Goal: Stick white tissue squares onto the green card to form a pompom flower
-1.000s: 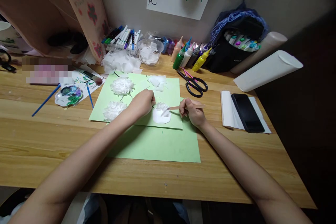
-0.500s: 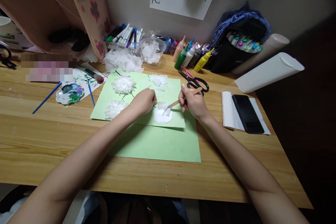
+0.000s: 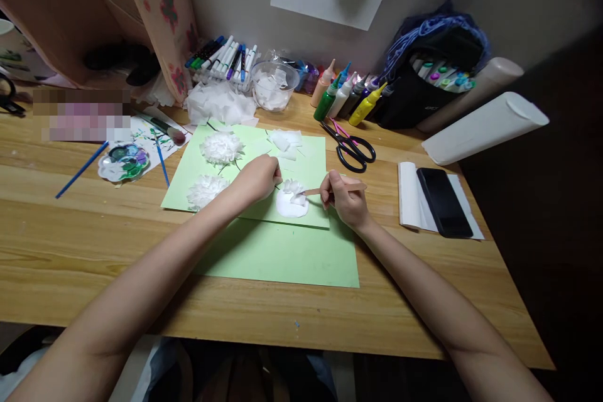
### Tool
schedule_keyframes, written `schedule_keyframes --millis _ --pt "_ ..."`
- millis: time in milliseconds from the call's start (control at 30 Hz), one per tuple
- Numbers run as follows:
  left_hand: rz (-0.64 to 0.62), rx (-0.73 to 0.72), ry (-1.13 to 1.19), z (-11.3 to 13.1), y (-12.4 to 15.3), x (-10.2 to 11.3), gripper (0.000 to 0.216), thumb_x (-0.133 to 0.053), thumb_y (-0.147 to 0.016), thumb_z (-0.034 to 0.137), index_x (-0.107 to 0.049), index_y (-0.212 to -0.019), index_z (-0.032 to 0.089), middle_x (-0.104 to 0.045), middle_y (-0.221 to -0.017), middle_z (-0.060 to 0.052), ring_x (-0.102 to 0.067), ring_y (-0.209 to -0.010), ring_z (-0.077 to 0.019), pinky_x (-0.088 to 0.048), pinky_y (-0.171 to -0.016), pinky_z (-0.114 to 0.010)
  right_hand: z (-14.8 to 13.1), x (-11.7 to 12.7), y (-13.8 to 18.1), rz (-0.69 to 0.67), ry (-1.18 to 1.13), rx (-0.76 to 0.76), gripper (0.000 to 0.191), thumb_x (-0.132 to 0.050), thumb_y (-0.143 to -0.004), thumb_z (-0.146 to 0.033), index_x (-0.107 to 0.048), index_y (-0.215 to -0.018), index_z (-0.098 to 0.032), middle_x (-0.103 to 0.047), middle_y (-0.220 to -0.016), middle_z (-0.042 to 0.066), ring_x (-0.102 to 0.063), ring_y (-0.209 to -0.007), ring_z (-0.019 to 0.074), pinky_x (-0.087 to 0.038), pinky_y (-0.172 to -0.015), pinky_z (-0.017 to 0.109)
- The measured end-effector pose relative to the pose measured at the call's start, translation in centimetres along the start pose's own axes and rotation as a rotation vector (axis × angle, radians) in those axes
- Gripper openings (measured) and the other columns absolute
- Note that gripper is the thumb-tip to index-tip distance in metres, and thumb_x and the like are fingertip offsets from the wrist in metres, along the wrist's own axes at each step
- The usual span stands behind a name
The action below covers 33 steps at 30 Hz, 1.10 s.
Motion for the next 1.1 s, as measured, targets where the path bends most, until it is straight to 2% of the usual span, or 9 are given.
schedule_keyframes --millis 167,600,900,1100 --pt "-0.002 -0.002 -0.007 0.0 0.0 0.0 0.007 -0.055 -0.077 0.015 -0.061 -0.072 0.016 -0.066 -0.079 -0.006 -0.058 -0.069 -0.0168 -0.040 -0.060 -0.027 0.3 0.0 0.1 0.028 0.014 0.011 0.055 -0.039 -0.093 -0.048 -0.051 -0.049 -0.018 -0.049 -0.043 -0.002 -0.044 -0.038 0.0069 -0.034 -0.041 0.024" --pt "-0.018 0.000 -0.019 -0.1 -0.1 0.0 0.007 -0.055 -0.078 0.015 -0.062 -0.074 0.015 -0.066 -0.082 -0.006 -0.057 -0.071 -0.0163 -0.039 -0.061 -0.026 1.0 0.0 -0.9 0.210 -0.179 -0.209 0.053 -0.038 -0.092 -0.052 -0.046 -0.051 -0.019 -0.047 -0.036 -0.003 -0.040 -0.028 0.0053 -0.025 -0.030 0.021" --pt "-0.019 -0.009 -0.006 0.0 -0.1 0.1 0.008 -0.055 -0.077 0.014 -0.062 -0.073 0.015 -0.066 -0.080 -0.006 -0.057 -0.071 -0.0163 -0.039 -0.061 -0.027 0.6 0.0 -0.8 0.174 -0.145 -0.126 0.054 -0.041 -0.090 -0.053 -0.046 -0.048 -0.019 -0.041 -0.036 -0.004 -0.043 -0.029 0.0057 -0.025 -0.029 0.021" --pt "-0.020 -0.011 -0.004 -0.1 -0.1 0.0 0.007 -0.055 -0.077 0.015 -0.061 -0.073 0.015 -0.066 -0.080 -0.006 -0.056 -0.070 -0.0165 -0.039 -0.060 -0.027 0.6 -0.2 -0.4 0.146 -0.111 -0.091 0.055 -0.041 -0.090 -0.055 -0.048 -0.049 -0.019 -0.043 -0.040 -0.004 -0.047 -0.032 0.0067 -0.029 -0.031 0.022"
Point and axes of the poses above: each hand's wrist, its own y-axis away from the middle knuckle, its own x-axis out of the back of the hand, z = x × y, the point moved 2 cm from there along -y, towards the middle knuckle
